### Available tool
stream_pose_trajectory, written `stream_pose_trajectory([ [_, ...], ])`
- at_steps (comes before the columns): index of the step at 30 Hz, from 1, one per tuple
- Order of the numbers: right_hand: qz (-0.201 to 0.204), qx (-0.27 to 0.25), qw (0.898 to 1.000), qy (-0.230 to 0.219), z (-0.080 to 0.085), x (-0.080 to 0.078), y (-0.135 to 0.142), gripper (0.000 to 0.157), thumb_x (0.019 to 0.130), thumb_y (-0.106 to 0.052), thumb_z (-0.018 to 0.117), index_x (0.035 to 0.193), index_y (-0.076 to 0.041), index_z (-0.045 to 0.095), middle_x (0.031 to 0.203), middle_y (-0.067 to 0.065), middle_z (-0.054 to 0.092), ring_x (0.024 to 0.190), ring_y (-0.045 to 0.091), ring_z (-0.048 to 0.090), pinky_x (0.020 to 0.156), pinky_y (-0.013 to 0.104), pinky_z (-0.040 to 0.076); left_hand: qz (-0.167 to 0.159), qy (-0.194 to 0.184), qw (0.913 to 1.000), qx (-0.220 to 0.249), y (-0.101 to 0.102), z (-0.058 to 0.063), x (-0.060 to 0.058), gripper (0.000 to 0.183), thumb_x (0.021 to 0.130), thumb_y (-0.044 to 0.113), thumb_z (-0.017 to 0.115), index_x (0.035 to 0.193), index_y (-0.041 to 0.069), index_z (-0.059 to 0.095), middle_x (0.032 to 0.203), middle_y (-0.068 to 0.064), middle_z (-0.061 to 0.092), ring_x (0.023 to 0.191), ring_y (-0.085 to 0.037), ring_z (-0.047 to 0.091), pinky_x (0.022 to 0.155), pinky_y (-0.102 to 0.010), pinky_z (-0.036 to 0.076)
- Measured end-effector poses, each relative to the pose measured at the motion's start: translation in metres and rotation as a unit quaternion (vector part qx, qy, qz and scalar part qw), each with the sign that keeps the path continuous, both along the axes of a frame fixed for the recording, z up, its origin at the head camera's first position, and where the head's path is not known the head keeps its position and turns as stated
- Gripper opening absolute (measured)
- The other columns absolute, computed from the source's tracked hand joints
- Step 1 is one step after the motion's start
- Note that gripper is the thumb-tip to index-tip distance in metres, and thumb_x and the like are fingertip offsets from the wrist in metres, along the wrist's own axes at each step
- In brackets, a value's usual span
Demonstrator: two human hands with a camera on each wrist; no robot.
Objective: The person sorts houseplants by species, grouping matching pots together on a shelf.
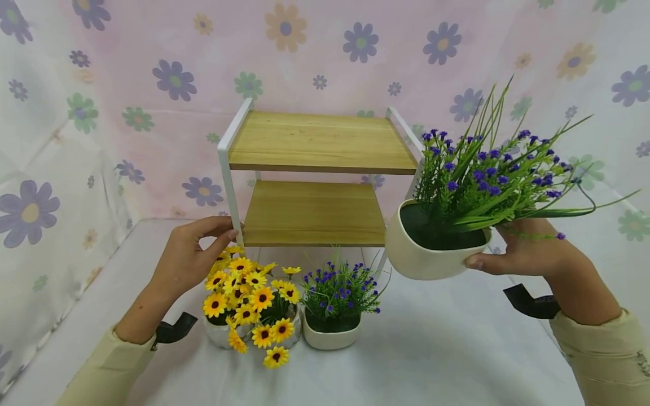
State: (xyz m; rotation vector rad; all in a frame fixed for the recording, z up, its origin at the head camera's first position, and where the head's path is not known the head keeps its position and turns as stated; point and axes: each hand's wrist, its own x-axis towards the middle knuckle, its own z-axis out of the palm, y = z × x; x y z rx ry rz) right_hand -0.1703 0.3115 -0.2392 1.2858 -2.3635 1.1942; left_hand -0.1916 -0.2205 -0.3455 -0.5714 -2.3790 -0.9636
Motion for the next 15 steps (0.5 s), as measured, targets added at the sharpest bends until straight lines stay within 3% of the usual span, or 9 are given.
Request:
stream_pose_trajectory([
  [4,0.065,-0.041,0.997,0.001,0.017,-0.007,-0.008,0.113,0.078,-0.009,0.096,0.166,-0.005,0.025,0.165,0.001,0.039,0.149,0.014,0.037,0.111,0.014,0.04,-0.002,0.003,1.0,-0.001,-0.001,-0.001,0.0,0.02,0.102,0.009,0.073,0.121,0.01,0.079,0.104,-0.002,0.081,0.094,-0.021,0.076,0.077,-0.017,0.053],
  [9,0.147,-0.1,0.984,0.003,0.037,-0.018,-0.025,0.102,0.082,-0.008,0.093,0.162,0.0,0.031,0.159,0.009,0.046,0.144,0.022,0.043,0.112,0.022,0.045,-0.001,0.004,1.0,0.0,-0.001,-0.001,-0.001,0.02,0.102,0.009,0.073,0.121,0.01,0.079,0.104,-0.002,0.081,0.096,-0.022,0.076,0.08,-0.016,0.051],
  [15,0.181,-0.149,0.972,-0.008,0.06,-0.03,-0.041,0.094,0.078,-0.004,0.095,0.155,0.001,0.042,0.152,0.013,0.052,0.142,0.028,0.046,0.112,0.028,0.048,0.004,-0.002,1.0,0.0,0.0,0.0,-0.001,0.02,0.102,0.011,0.072,0.121,0.01,0.079,0.104,-0.003,0.081,0.097,-0.023,0.077,0.082,-0.03,0.056],
])
